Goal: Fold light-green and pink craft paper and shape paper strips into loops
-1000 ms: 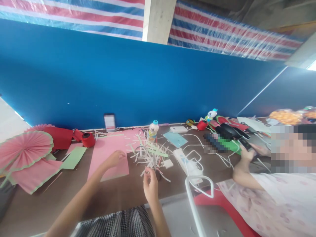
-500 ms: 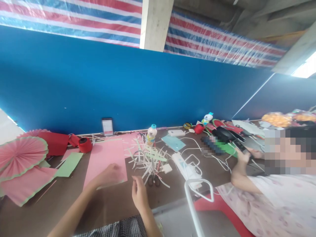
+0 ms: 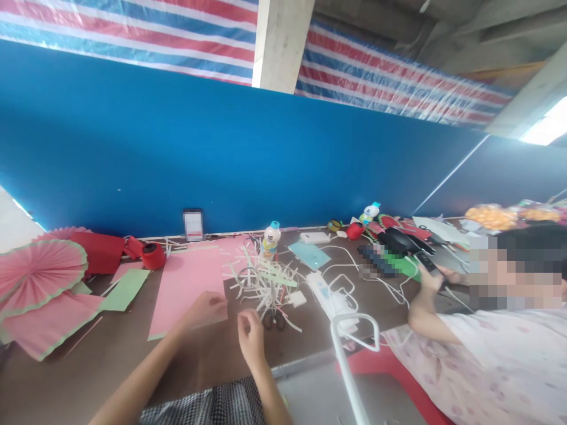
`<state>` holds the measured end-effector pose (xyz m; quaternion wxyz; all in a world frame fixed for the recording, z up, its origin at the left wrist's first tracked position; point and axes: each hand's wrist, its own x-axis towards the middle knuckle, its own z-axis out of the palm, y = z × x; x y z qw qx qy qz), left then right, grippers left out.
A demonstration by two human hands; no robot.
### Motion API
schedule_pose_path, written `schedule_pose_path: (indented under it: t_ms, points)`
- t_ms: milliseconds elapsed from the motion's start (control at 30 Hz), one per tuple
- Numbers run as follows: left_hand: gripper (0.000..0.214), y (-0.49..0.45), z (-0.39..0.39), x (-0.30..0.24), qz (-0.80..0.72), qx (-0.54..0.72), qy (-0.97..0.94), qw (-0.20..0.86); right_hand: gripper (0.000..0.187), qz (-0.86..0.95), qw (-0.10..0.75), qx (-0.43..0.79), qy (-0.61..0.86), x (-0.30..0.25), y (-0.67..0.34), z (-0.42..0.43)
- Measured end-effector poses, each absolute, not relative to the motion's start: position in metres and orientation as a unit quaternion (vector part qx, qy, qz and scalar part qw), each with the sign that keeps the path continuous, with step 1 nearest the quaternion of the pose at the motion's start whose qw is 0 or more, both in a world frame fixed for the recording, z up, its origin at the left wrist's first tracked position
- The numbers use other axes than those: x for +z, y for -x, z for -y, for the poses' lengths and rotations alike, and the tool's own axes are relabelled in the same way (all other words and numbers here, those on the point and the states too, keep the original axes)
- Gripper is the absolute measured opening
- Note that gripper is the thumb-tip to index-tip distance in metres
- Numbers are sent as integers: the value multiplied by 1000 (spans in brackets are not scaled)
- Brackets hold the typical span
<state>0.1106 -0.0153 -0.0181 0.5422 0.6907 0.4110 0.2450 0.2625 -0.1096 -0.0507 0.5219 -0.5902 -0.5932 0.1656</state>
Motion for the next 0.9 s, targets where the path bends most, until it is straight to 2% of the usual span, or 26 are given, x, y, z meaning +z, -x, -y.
schedule_pose_path:
  t_ms: [133, 233, 400, 667, 900]
  points:
    - [28, -124, 22, -24, -365, 241, -637, 635, 15, 566, 536, 203, 593, -52, -263, 103]
    - [32, -129, 29, -29, -306, 266, -633, 659, 24, 552, 543, 236, 587, -52, -260, 99]
    - [45, -126, 37, -35, -319, 324, -562, 691, 28, 540, 568, 279, 555, -47, -253, 99]
    - [40, -121, 33, -35, -320, 313, -573, 687, 25, 568, 555, 291, 534, -28, -249, 101]
    - [37, -119, 38, -29, -299, 302, -589, 688, 22, 581, 532, 253, 561, -39, -255, 98]
